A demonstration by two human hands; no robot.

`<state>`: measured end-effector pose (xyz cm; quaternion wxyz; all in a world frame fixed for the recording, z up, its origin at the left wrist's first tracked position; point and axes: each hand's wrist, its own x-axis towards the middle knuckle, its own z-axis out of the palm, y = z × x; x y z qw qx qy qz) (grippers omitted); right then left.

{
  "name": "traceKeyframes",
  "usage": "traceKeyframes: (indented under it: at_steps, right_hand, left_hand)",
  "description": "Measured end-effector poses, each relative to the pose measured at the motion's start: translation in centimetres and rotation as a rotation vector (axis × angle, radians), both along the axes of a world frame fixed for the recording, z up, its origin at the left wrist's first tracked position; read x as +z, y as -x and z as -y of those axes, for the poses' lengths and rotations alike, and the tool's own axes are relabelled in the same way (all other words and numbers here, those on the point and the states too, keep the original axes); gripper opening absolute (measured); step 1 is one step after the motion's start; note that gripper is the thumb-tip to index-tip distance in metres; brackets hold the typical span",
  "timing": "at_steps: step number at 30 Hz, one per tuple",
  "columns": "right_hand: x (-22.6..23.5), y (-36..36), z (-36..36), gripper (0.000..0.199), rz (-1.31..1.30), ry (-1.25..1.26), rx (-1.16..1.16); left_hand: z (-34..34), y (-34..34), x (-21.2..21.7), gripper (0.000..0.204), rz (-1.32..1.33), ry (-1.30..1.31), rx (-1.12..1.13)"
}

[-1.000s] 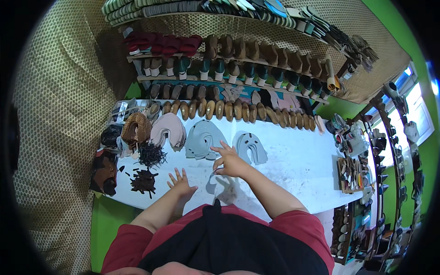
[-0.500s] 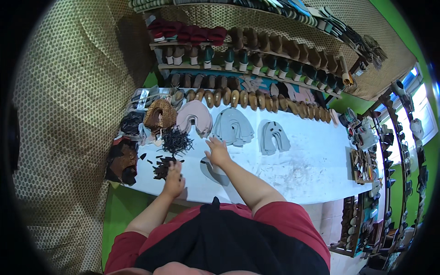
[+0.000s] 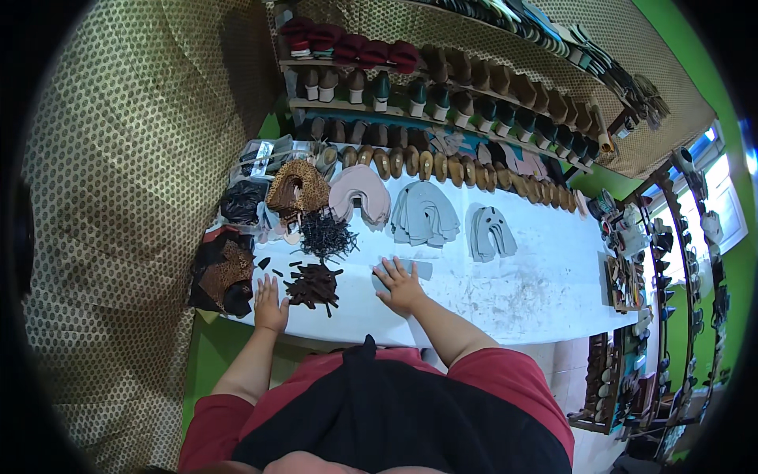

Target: Organizing and matching shoe insoles with upper components on a workbench in a shoe factory.

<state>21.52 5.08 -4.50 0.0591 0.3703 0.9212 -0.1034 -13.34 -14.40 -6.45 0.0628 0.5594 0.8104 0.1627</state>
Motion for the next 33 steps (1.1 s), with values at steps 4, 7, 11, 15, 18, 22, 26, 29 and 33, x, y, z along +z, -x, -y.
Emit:
traceKeyframes:
  at_steps: [4,7,11,15,18,22,26,29,33]
  right_hand:
    - [0.0,1.5,0.1,0.068,-0.036,0.069,-0.103]
    - [-0.4,3.9,0.5,0.058,-0.132,0.078,-0.228]
    - [-0.1,8.2,0.8,0.041,-0.281,0.102,-0.201]
    - [1.8,12.5,1.3,0.024,-0.295,0.124,-0.167]
    - [2.0,14.3,2.0,0.02,-0.392,0.082,-0.038]
    - [3.8,14.9,4.3,0.033,-0.342,-0.004,0.2]
    - [2.5,15.1,5.3,0.026,-0.338,-0.107,0.217]
    - [2.0,15.0,5.2,0.027,-0.313,-0.011,0.107]
    - [2.4,14.5,4.9,0.02,-0.355,0.125,-0.024]
  left_hand:
    - [0.0,0.1,0.3,0.074,0.031,0.028,0.023]
    - [-0.1,0.1,0.4,0.074,0.039,0.016,0.03]
    - [0.0,0.2,0.4,0.074,0.055,0.026,0.039]
    - [-0.1,0.1,0.4,0.073,0.049,0.021,0.039]
    - [-0.1,0.2,0.2,0.073,0.076,0.007,0.028]
    - [0.1,0.3,0.1,0.072,0.077,0.011,0.035]
    - [0.0,0.2,0.2,0.072,0.072,0.017,0.037]
    - [-0.1,0.2,0.4,0.071,0.076,0.01,0.031]
    - [-0.1,0.2,0.2,0.07,0.077,0.029,0.032]
